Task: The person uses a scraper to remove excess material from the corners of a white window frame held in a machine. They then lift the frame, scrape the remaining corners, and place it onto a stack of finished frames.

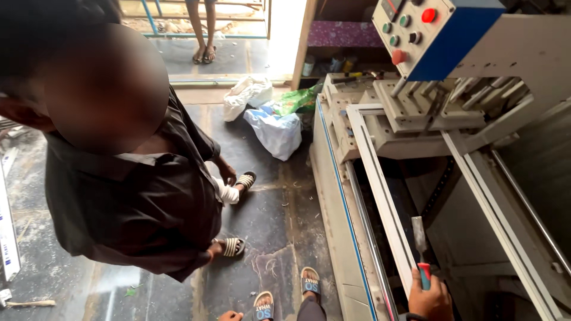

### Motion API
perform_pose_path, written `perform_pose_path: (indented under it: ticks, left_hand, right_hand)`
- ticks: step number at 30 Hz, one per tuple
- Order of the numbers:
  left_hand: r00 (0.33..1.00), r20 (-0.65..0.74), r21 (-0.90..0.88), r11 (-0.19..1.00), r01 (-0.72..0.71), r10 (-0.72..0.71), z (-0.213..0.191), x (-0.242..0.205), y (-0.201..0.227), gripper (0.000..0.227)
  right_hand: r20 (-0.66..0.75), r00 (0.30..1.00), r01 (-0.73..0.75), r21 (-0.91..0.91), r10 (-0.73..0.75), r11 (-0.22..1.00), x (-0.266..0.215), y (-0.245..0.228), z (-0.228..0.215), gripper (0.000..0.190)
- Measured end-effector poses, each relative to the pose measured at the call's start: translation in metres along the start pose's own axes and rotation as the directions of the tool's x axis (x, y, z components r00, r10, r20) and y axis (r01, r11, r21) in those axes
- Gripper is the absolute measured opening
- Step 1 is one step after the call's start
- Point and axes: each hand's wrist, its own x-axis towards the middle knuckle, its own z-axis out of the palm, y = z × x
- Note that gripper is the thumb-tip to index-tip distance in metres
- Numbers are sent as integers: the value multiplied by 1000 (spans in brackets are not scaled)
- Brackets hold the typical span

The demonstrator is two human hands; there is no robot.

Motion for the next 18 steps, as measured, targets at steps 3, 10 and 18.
perform_pose_path:
  ticks: [3,10,18]
  left_hand:
    - [1000,-1,-43,999,16,-16,0,14,-3,47]
    - [990,105,-1,996,92,-91,4,10,-5,47]
    - [988,148,-7,999,54,-53,8,6,-6,48]
  right_hand:
    - [-48,999,-15,15,16,1000,-6,-15,-20,48]
    - [-124,992,27,44,-22,999,-12,-29,-47,40]
    - [-160,987,27,131,-6,991,-15,-33,-61,38]
